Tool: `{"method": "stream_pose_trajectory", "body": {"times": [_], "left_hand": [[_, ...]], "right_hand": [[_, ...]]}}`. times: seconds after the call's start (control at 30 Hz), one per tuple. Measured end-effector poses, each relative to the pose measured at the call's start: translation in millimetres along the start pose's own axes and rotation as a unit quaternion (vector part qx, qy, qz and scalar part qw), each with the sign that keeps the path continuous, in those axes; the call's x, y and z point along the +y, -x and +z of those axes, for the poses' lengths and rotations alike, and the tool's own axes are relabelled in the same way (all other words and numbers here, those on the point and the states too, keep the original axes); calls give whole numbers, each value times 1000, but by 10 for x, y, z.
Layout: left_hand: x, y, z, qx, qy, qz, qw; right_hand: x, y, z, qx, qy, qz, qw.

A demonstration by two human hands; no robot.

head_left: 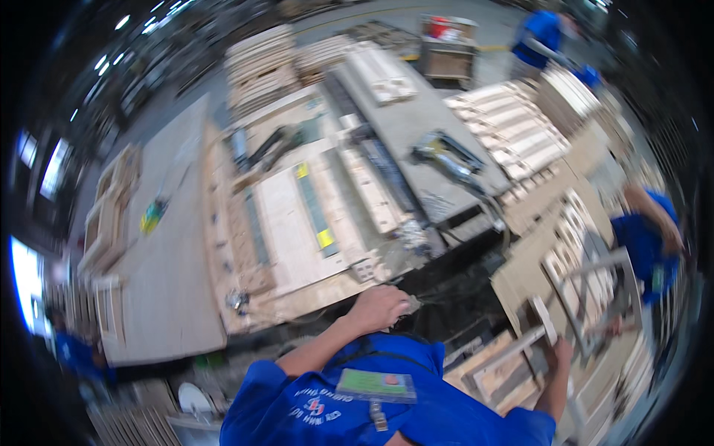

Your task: The person assembles wooden frames by placing pieces into a jig and using a pneumatic nail gun to fasten them. The person repeatedly picks up frame components, aligns them, and secures them with nails before moving the completed frame aside.

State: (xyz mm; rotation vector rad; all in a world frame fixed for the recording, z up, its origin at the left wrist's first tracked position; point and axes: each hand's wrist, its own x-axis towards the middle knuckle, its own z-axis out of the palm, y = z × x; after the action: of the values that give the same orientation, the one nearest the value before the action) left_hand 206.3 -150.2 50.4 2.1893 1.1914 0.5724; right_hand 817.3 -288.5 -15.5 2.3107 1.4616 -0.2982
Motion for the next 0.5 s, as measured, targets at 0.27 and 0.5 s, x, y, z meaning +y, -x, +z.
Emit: {"method": "stream_pose_trajectory", "body": {"times": [0.27,0.5], "left_hand": [[-276,360,-387,48,63,-47,996],[-492,632,-1327,242,83,57,965]], "right_hand": [[-723,340,-1305,47,-2,-135,990],[-1990,279,-3243,214,-197,-362,886]]}}
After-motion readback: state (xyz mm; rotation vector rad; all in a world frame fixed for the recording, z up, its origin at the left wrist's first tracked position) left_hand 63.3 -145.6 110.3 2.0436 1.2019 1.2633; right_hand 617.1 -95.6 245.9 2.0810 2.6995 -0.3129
